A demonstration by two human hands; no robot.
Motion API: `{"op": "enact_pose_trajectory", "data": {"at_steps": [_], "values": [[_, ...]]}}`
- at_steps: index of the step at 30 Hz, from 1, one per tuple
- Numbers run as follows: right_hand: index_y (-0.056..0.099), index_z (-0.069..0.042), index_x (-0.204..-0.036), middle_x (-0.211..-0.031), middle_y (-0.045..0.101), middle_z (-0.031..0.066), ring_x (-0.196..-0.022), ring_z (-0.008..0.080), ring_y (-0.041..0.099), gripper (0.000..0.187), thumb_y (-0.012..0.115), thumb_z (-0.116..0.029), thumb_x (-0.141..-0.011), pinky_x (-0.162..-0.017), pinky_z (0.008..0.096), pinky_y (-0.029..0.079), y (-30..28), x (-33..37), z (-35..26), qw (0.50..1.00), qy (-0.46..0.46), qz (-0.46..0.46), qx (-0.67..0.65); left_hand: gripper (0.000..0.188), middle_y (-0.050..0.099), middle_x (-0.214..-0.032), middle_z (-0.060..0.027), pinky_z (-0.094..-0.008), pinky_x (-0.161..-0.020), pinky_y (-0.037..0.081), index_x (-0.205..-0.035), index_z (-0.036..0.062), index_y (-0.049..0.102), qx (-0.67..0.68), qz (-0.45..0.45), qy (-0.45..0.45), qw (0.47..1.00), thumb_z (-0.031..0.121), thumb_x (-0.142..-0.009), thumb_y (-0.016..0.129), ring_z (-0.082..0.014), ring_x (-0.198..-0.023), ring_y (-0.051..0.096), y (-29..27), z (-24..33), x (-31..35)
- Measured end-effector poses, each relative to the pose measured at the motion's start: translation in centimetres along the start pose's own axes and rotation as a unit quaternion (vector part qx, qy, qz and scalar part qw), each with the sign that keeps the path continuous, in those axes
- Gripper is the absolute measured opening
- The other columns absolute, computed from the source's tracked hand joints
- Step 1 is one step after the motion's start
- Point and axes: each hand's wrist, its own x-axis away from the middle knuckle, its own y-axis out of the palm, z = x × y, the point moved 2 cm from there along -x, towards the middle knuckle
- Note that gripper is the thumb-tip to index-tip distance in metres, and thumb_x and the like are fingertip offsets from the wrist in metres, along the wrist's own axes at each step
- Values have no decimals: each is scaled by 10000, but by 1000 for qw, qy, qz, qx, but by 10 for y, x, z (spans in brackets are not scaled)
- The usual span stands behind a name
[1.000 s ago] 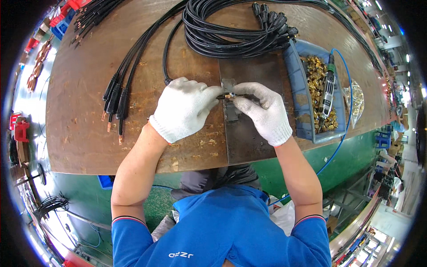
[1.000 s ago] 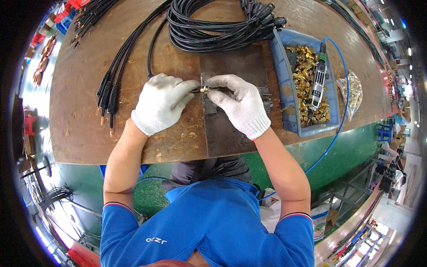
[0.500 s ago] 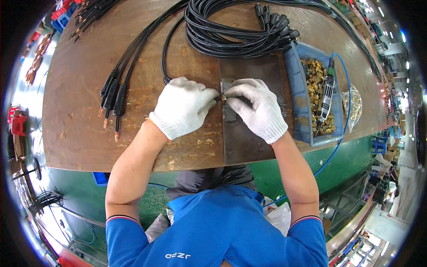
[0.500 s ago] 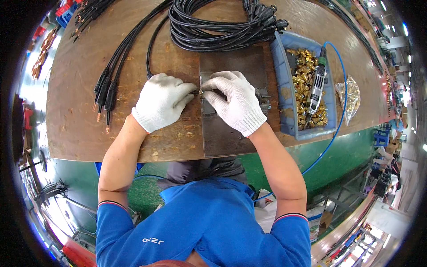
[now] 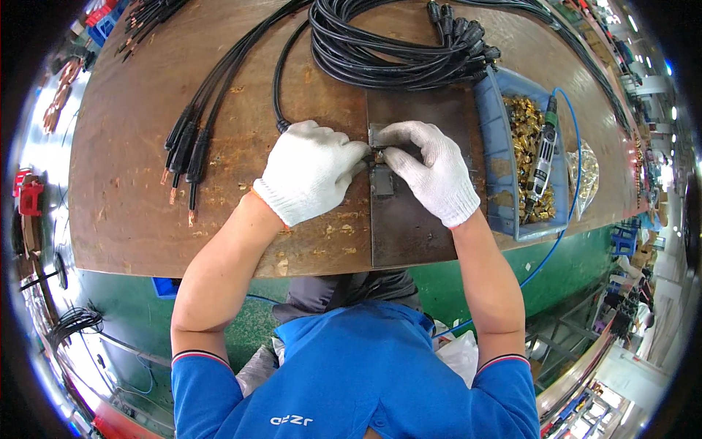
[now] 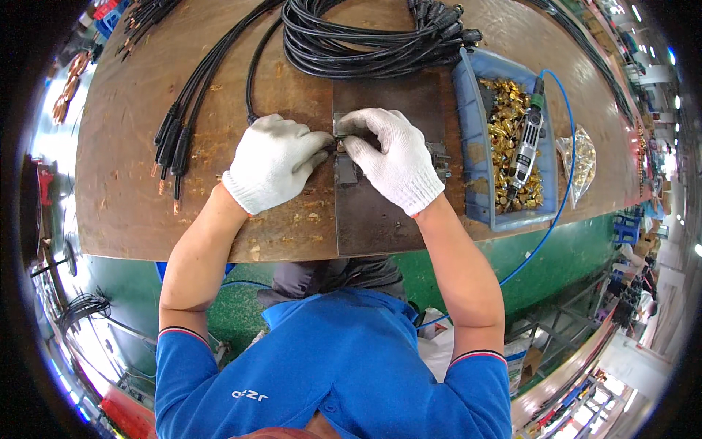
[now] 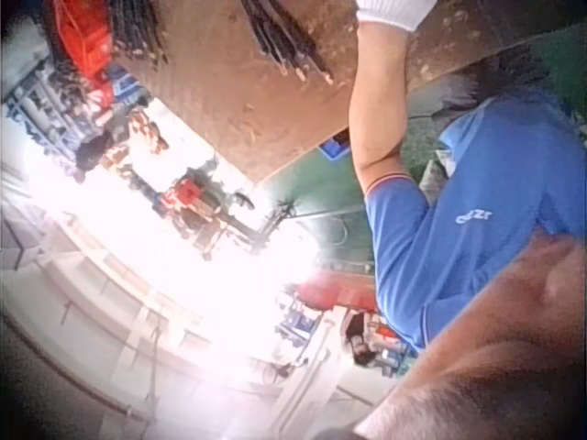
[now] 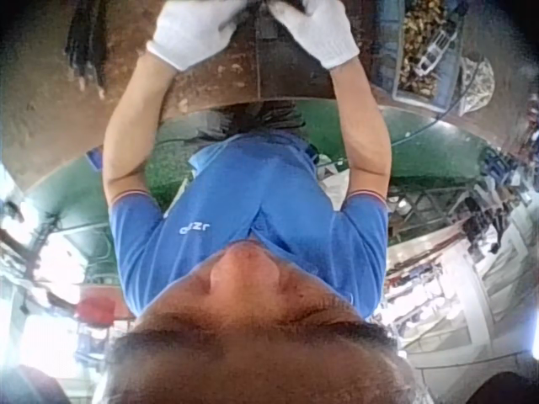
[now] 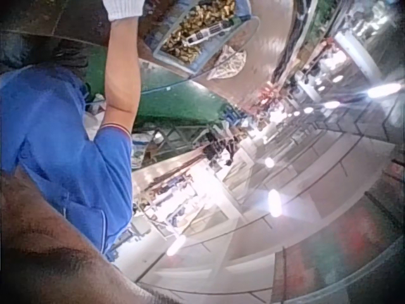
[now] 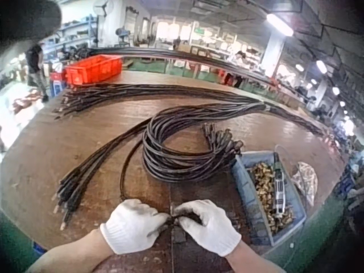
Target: The person crimps gold-colored metal terminals onto the ends of black electrical cables. They repeatedly pick up a cable, insert the exposed copper end into a terminal, place it in a crimping tool, and squeeze the tool to secure the connection. The finished cables are placed on the table.
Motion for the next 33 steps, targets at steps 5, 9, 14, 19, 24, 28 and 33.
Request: {"op": "enact_pose_trajectory", "data": {"at_steps": [5,9,14,19,24,28,33], "values": [[786,-105,-1090,-1062,797,86,-1038,302,727,191,792,-133,-901,-949,413,580,3,-2,-4,1000,3,1,28,262,692,-791,-96,-453,-769,541,-1099,89,776,-4,-4,-7,1000,195,-859,779,-328,-788,699,-1,1,-1],[785,-103,-1096,-1072,797,92,-1042,307,728,185,779,-149,-917,-959,417,577,1,-1,-6,1000,3,-9,25,246,696,-789,-96,-454,-771,539,-1089,91,776,-8,-11,-10,1000,194,-865,776,-327,-793,700,0,1,-1],[778,-79,-1158,-1112,785,146,-1096,316,733,235,747,-207,-963,-996,402,564,-13,2,-2,998,43,-13,-53,208,696,-786,-94,-449,-760,533,-1067,99,776,-3,-7,-9,1000,186,-879,770,-328,-788,697,-2,1,-2],[746,-108,-1278,-1229,752,178,-1165,386,700,385,748,-350,-978,-1034,470,539,-127,21,30,930,66,212,293,195,694,-784,-91,-446,-758,530,-1060,109,777,2,16,-5,1000,193,-883,773,-327,-776,693,1,0,1],[561,-128,-1520,-1205,743,251,-1149,434,703,726,746,-502,-926,-1001,519,537,-193,50,99,843,269,167,435,188,688,-780,-86,-444,-759,531,-1054,114,775,2,8,-7,1000,199,-886,773,-326,-775,690,4,0,1],[544,-76,-1507,-1083,767,275,-996,435,754,700,741,-421,-930,-919,504,557,-188,49,114,872,287,173,357,183,689,-788,-89,-445,-763,532,-1056,117,771,-5,20,-4,1000,200,-894,765,-323,-788,696,5,1,0],[560,21,-1471,-1123,774,175,-954,306,744,690,783,-299,-901,-890,425,567,-214,55,115,907,209,283,230,169,689,-789,-89,-450,-754,526,-1053,121,768,-10,27,4,1000,198,-902,756,-320,-791,697,4,0,1]]}}
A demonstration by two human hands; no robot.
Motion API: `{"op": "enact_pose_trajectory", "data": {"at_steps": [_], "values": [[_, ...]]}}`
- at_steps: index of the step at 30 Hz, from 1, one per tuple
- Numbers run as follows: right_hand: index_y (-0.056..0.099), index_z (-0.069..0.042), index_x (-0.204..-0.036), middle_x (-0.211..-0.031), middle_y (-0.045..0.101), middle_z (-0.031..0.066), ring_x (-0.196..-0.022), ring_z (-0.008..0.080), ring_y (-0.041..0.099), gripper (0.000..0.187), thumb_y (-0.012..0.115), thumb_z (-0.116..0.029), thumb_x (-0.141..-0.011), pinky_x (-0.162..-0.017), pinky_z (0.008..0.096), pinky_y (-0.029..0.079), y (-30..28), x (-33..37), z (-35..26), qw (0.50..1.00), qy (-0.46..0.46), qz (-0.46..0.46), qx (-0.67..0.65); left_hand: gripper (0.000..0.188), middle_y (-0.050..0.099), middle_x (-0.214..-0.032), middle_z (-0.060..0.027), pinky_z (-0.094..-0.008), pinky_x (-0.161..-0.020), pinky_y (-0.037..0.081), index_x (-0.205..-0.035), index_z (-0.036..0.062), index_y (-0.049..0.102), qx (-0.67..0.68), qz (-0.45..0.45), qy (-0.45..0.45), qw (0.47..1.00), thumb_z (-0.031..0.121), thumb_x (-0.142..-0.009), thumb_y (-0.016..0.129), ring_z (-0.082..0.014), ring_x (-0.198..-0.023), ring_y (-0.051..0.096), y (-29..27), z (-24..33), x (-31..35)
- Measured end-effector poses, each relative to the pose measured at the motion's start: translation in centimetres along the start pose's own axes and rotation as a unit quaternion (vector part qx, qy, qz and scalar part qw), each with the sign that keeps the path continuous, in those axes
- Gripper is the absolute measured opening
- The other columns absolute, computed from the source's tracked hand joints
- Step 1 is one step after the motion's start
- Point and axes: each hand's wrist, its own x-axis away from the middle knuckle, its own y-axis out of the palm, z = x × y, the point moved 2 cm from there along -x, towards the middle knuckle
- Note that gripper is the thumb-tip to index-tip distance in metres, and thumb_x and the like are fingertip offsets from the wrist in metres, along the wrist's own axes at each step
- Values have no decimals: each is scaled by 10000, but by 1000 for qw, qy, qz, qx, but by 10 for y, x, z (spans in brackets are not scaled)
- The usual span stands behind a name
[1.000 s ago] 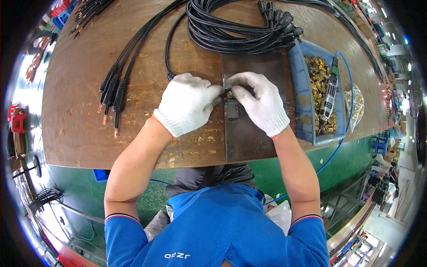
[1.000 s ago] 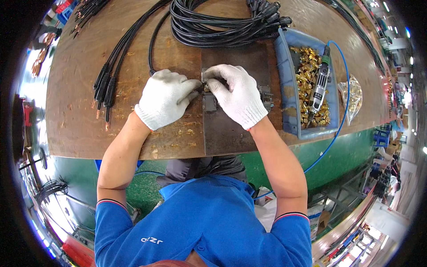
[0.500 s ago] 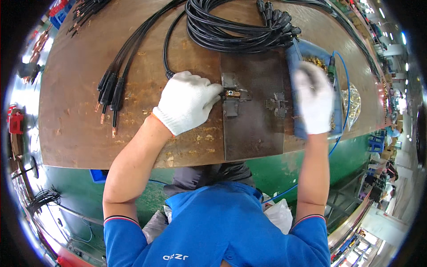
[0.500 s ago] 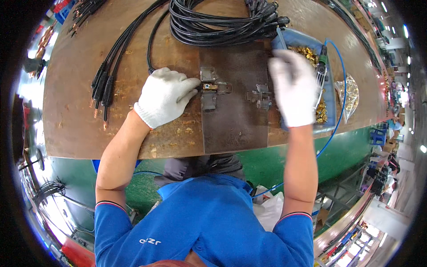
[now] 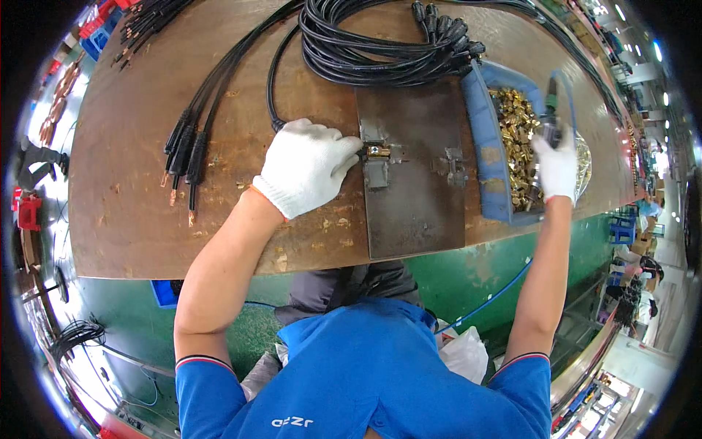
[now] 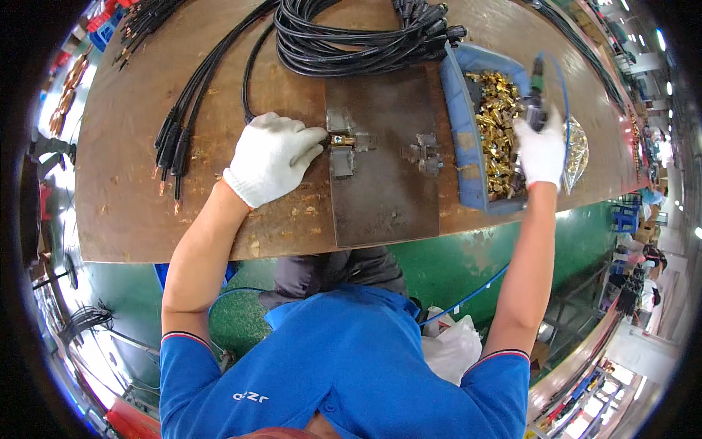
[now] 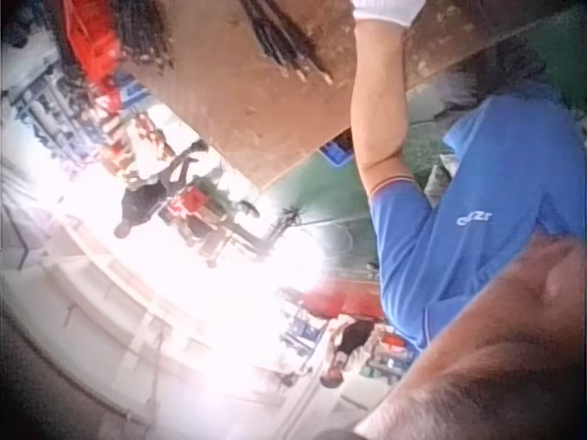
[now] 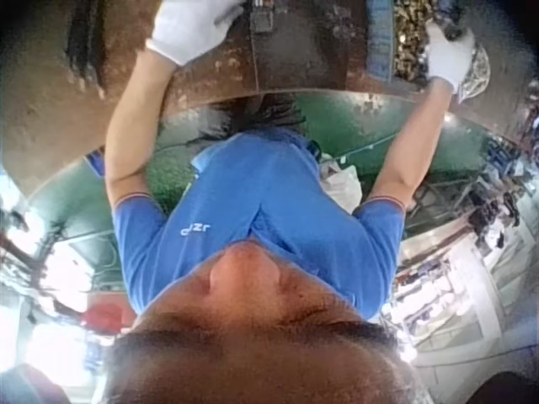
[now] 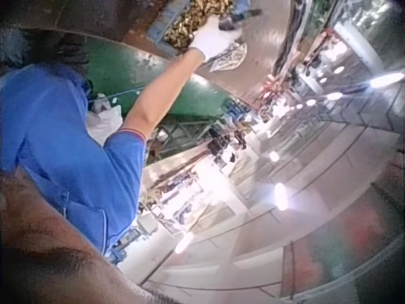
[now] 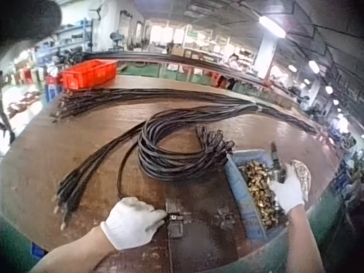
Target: The person crimps gold-colored metal terminals onto the ends of black electrical cables. They repeatedly pick up a cable, insert the exposed copper end into a terminal, place it in a crimping tool, and squeeze the tool to secure the connection. The finished cables are placed on the table.
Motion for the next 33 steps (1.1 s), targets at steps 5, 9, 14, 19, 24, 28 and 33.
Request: {"op": "enact_pose_trajectory", "data": {"at_steps": [5,9,14,19,24,28,33], "values": [[670,-54,-1131,-952,716,115,-835,239,724,241,707,-205,-946,-722,348,577,-42,-14,-30,847,150,-43,-508,149,677,-759,-91,-451,-740,522,-1028,119,772,0,-6,-9,1000,163,-886,766,-322,-769,688,-3,0,2],[686,-30,-1102,-980,736,128,-857,280,741,213,663,-211,-992,-705,447,622,-48,9,-108,746,62,-34,-662,149,685,-761,-96,-449,-729,524,-1017,115,778,-1,-16,8,1000,145,-871,776,-323,-754,683,-6,6,-7],[659,-35,-1132,-1012,722,152,-743,261,714,204,631,-111,-945,-659,437,618,24,53,-195,685,82,-52,-722,177,705,-790,-107,-452,-731,532,-1038,100,781,-9,-25,-1,1000,150,-867,776,-337,-759,682,-7,3,-4],[608,-32,-1209,-999,734,199,-713,272,730,306,741,-20,-934,-606,387,618,84,79,-214,582,-41,-174,-793,169,699,-777,-110,-458,-732,535,-1033,105,777,-11,-29,0,1000,162,-875,768,-343,-753,683,-6,5,-9],[614,-39,-1237,-1012,743,204,-738,268,735,322,739,13,-944,-629,392,629,102,83,-216,588,-34,-170,-790,179,709,-803,-122,-467,-738,539,-1052,106,785,-9,-39,-10,999,170,-886,761,-358,-760,679,-6,5,-7],[623,-38,-1181,-995,747,193,-799,265,748,320,760,30,-899,-658,380,634,101,81,-217,559,-61,-238,-792,172,716,-812,-121,-469,-740,539,-1046,111,783,-23,-45,-11,999,178,-889,759,-359,-762,682,-5,4,-6],[649,-39,-1071,-959,752,136,-868,221,753,349,799,106,-791,-748,342,629,98,75,-230,611,-205,-332,-689,118,691,-742,-96,-448,-719,536,-1005,143,767,-28,-9,11,999,210,-911,745,-318,-727,700,-2,2,-6]]}}
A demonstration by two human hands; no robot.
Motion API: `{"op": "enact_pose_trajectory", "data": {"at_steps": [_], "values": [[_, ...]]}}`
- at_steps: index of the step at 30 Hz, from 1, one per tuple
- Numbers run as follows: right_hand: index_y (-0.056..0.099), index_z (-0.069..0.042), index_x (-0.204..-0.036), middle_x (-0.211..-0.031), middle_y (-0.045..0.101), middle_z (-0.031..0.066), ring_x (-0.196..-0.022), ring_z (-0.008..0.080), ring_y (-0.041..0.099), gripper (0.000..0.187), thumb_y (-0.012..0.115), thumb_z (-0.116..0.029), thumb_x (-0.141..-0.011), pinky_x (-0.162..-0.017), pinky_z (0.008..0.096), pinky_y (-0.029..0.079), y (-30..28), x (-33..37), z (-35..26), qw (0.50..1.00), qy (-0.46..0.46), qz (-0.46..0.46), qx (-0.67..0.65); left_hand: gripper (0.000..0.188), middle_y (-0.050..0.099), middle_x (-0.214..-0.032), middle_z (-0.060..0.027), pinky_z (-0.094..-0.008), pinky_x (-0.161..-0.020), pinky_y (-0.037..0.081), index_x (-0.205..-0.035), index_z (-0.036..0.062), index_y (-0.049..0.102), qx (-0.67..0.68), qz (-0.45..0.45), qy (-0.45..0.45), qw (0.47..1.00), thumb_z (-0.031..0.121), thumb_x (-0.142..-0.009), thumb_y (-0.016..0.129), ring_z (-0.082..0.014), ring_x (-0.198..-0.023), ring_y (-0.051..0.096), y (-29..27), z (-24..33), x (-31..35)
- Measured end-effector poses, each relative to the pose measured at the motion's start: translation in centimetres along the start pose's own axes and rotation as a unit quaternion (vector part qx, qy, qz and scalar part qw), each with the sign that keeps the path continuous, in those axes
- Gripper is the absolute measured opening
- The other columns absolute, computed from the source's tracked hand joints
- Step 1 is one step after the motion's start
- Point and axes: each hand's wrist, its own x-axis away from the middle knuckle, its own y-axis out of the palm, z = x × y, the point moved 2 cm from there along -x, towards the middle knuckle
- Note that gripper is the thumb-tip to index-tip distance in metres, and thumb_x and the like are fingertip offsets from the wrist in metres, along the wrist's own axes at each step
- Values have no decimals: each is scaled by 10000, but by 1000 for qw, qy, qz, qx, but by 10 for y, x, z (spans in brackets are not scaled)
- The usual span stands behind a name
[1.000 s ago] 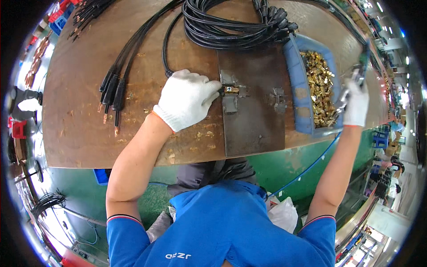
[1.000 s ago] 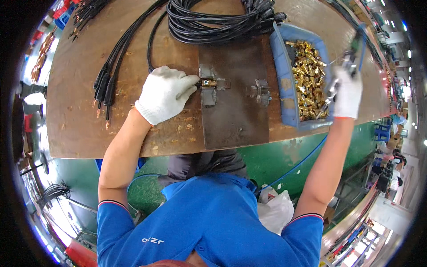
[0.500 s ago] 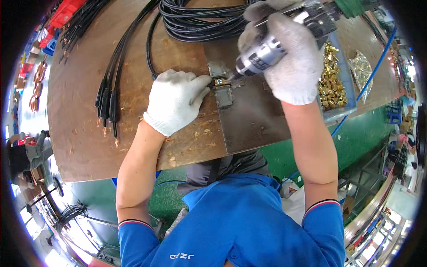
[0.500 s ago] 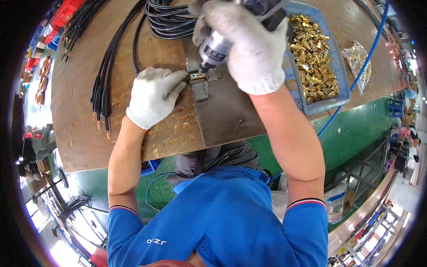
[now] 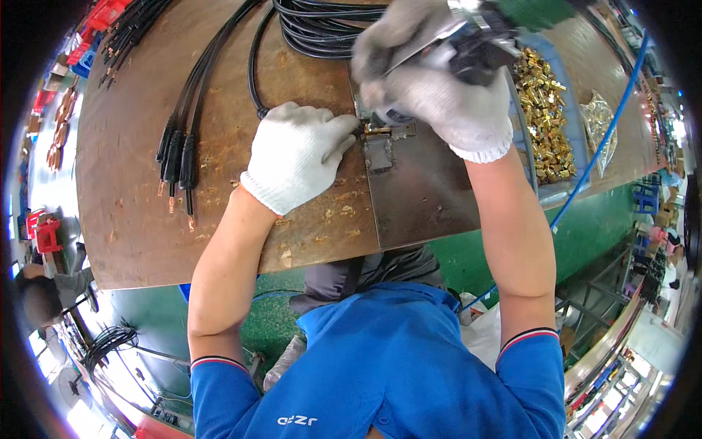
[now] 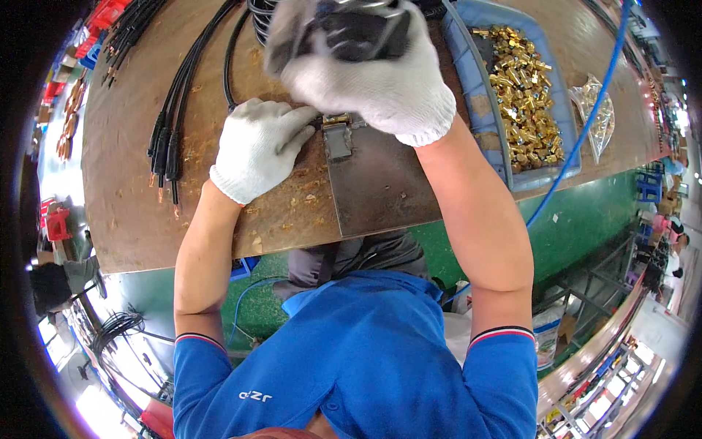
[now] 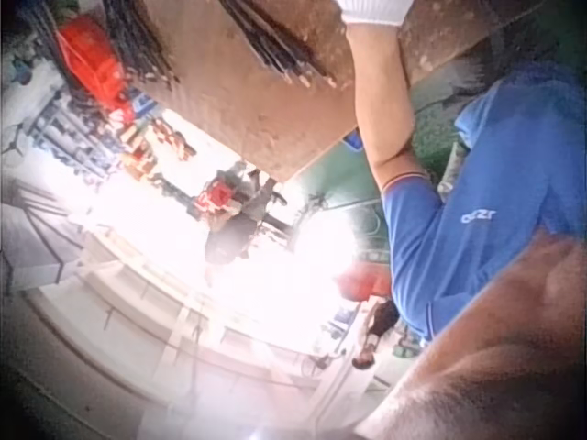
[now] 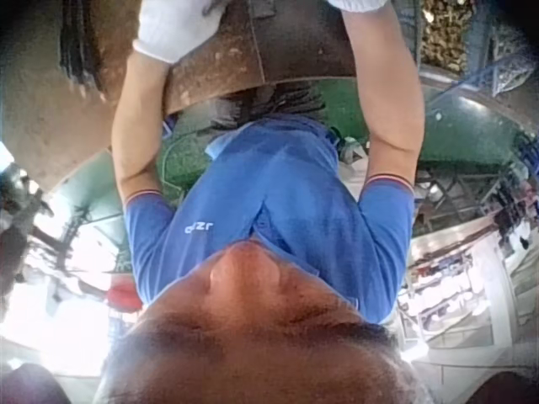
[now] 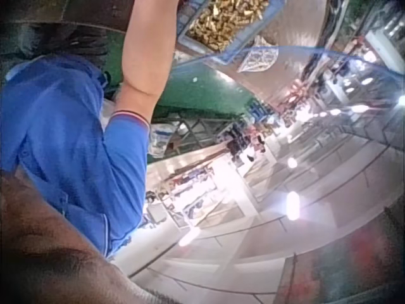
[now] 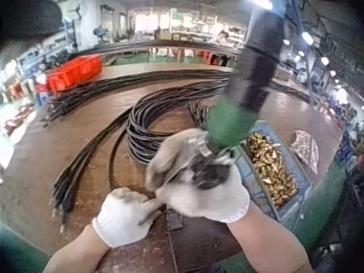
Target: The person crimps gold-colored metal terminals onto the ends of black electrical cables. They repeatedly pick up a cable, insert the exposed copper end into a terminal, place it in a crimping tool, and squeeze the tool to secure the connection. The finished cables are placed on the table.
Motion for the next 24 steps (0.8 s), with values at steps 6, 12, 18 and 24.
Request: {"op": "enact_pose_trajectory", "data": {"at_steps": [6,12,18,24], "values": [[658,-26,-1064,-996,706,80,-933,171,686,270,771,49,-831,-876,323,563,19,-9,-1,997,12,-63,32,110,687,-735,-96,-450,-710,530,-991,135,765,3,12,-4,1000,201,-904,750,-318,-719,697,-2,0,2],[566,-28,-1199,-1136,621,121,-1046,246,594,392,438,-359,-1032,-1001,386,479,5,14,44,886,129,54,-441,128,689,-748,-87,-450,-714,530,-982,134,763,3,15,11,1000,179,-861,766,-312,-737,701,0,0,0],[638,-35,-1141,-1060,683,95,-988,202,657,221,627,-183,-978,-930,341,528,8,12,38,962,99,48,-251,150,705,-771,-88,-452,-738,545,-1001,131,770,17,17,12,1000,177,-858,765,-313,-756,710,2,-3,1],[709,-38,-1011,-954,747,50,-868,133,712,197,781,62,-858,-787,295,577,23,5,9,986,-6,159,58,198,721,-812,-118,-468,-743,547,-1079,113,795,41,6,-4,999,140,-885,768,-362,-760,683,1,-3,1]]}}
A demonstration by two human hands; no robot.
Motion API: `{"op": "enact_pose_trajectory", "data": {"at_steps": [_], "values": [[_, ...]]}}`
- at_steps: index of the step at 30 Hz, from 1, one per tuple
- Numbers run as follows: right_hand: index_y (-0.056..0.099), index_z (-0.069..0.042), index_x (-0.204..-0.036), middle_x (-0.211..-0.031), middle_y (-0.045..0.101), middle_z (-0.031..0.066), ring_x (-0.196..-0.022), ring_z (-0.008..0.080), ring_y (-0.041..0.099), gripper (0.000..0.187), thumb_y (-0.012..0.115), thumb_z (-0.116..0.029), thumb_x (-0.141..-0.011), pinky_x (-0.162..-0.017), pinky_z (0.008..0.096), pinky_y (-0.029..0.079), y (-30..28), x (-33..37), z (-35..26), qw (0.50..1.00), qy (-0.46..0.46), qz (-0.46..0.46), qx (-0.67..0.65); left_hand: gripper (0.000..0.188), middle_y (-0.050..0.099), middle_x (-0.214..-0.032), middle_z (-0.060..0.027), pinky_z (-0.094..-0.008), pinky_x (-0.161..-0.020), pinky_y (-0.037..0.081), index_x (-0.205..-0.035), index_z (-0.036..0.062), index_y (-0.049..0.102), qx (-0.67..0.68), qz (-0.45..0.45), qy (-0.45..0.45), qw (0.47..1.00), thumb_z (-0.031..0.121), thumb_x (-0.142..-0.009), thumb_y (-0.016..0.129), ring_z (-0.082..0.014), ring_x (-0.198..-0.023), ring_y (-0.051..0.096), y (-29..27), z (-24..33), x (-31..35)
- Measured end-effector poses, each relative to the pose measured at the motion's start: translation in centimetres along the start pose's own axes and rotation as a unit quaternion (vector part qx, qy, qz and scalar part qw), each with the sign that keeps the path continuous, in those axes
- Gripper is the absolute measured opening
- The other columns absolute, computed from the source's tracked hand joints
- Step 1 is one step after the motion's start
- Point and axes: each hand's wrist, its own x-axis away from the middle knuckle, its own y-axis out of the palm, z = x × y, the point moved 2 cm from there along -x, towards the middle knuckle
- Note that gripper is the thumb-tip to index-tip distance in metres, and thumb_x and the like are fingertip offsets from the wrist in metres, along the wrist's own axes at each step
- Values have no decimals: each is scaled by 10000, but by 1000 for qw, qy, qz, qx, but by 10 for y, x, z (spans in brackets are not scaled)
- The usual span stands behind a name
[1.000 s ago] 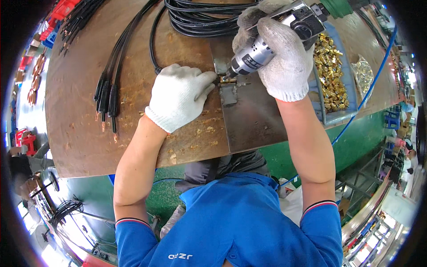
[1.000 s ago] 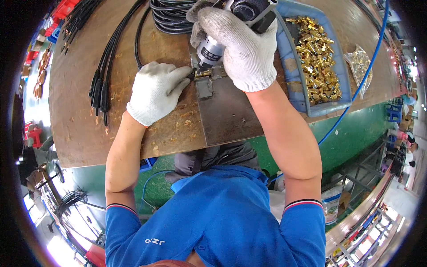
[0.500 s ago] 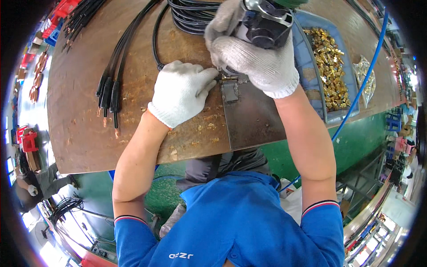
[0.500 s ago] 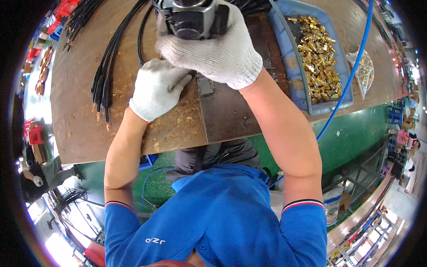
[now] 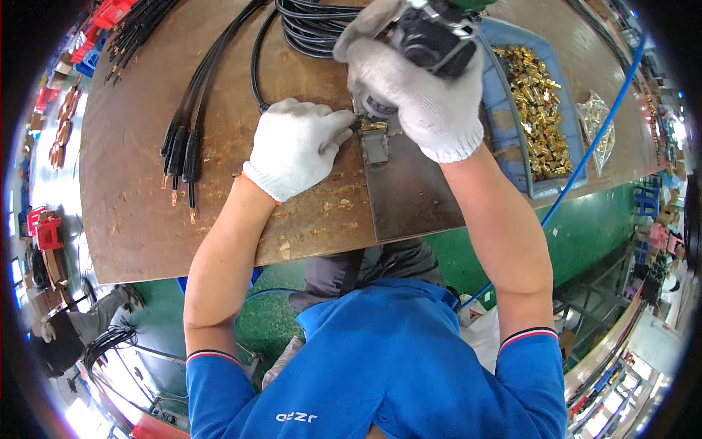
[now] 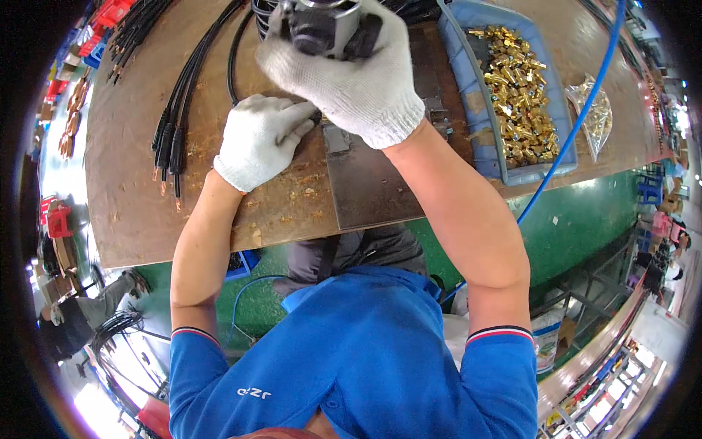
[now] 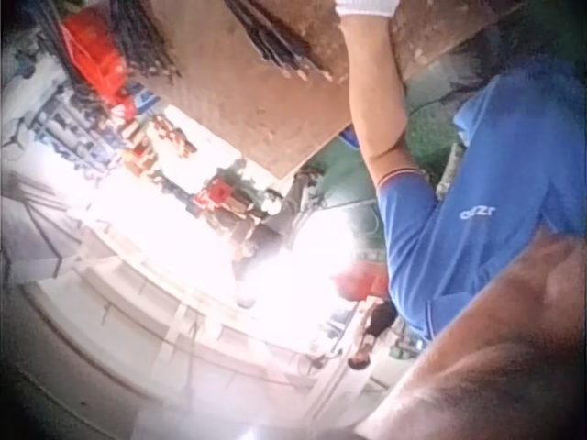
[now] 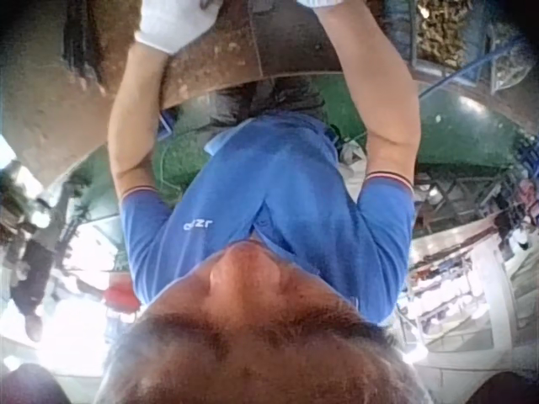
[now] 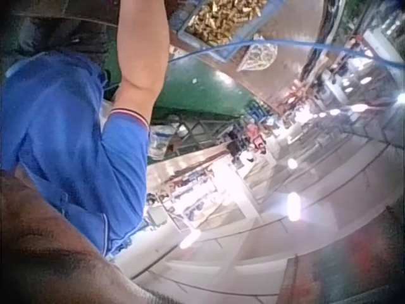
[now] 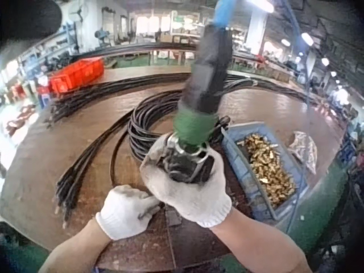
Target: The person crimps gold-colored metal terminals onto the ends of black electrical cables. They repeatedly pick up a cable, insert the exposed copper end into a terminal, place it in a crimping tool, and squeeze the tool to secure the connection. The finished cables are placed on the table.
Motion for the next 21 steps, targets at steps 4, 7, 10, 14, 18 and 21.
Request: {"op": "enact_pose_trajectory", "data": {"at_steps": [4,7,10,14,18,21], "values": [[697,-38,-977,-869,745,105,-619,175,708,85,746,-6,-914,-532,315,579,-6,-20,-56,997,-58,5,49,205,716,-809,-121,-465,-754,547,-1084,97,792,-6,-14,-4,1000,148,-888,765,-364,-769,685,-5,0,1],[710,-37,-1017,-900,743,108,-660,195,715,111,704,-141,-977,-566,346,594,-38,-30,-96,997,-51,57,-1,205,711,-813,-133,-464,-761,541,-1071,80,788,5,5,-8,1000,144,-877,771,-369,-787,684,-11,0,3],[724,-40,-1086,-1005,744,116,-826,245,732,186,715,-197,-985,-720,424,622,-125,-43,-118,968,-26,243,63,218,710,-820,-143,-462,-759,530,-1062,70,793,52,24,-22,998,119,-850,780,-375,-794,676,-24,3,3],[679,-82,-991,-681,633,-3,-499,137,577,239,841,-235,-903,-468,325,492,-194,-44,-118,903,141,291,282,196,712,-807,-144,-456,-751,529,-1038,65,797,79,42,-24,996,105,-846,786,-369,-777,677,-27,8,-2],[647,-84,-976,-680,605,-17,-483,120,544,278,866,-236,-898,-426,309,422,-243,-17,-93,867,217,269,359,166,717,-793,-142,-451,-735,530,-1022,71,799,109,70,-13,992,104,-860,787,-362,-757,690,-22,7,-2],[702,-8,-1128,-792,688,47,-629,138,605,398,879,-273,-889,-573,309,488,-263,-2,-78,782,183,256,538,156,733,-796,-136,-445,-723,535,-1011,78,802,111,70,-19,991,119,-860,796,-349,-747,708,-21,4,-1]]}}
